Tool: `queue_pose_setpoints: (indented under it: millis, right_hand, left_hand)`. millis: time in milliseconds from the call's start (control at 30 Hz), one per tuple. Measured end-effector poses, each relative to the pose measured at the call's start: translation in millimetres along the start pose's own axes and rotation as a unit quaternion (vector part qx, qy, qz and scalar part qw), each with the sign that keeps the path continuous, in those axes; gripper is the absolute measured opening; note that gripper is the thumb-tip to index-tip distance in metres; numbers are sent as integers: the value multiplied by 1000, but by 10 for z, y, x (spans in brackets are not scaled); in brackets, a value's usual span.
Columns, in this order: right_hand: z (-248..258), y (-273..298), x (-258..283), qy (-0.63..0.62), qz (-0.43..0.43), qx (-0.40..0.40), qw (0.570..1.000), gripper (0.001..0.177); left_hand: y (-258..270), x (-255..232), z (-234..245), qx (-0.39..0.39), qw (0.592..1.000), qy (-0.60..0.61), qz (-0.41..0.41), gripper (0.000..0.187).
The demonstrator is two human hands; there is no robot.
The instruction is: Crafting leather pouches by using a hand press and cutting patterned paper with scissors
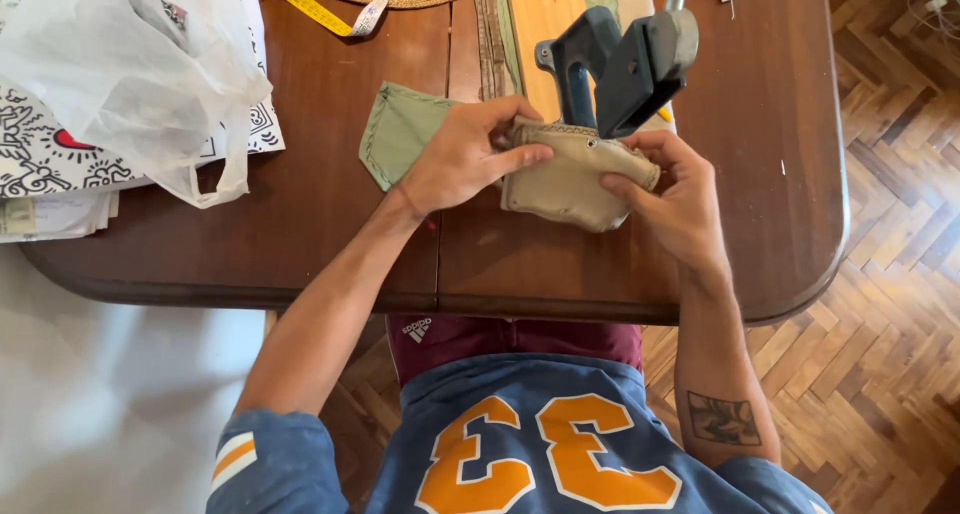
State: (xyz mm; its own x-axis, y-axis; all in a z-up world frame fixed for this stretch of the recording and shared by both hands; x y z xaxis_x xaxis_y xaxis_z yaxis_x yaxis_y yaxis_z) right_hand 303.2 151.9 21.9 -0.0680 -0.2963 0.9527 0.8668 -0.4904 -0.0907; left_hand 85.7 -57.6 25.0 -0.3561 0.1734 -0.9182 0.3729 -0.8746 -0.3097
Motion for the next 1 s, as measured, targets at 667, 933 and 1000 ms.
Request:
queue_pose_setpoints:
  millis: [667,933,1000]
  right_hand:
    - [-89,859,250,221,183,130,949,54]
    - [-419,402,-32,422,139,-11,896,49]
    - [-523,370,10,386,147,22,911,32]
  left_hand:
    - [1856,-620,-202,-174,925,-335,-35,38]
    - [1009,-374,-276,-138,857,-497,-6,55]
    - [857,-278,-291,-83,841,-534,16,47]
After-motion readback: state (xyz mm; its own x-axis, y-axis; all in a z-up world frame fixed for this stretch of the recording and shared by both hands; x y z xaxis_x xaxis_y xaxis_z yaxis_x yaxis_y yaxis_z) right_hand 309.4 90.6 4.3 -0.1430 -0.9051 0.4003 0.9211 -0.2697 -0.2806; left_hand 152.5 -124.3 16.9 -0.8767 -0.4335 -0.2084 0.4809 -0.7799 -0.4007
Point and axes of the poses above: each hand's wrist, its own y-axis away from the middle knuckle, its own z-axis out of the back of the hand, x = y × z, the point moved 3 cm from there along -y, towards the middle knuckle, and after that the axes turned 2 degrees about x, right-handed, at the moved point
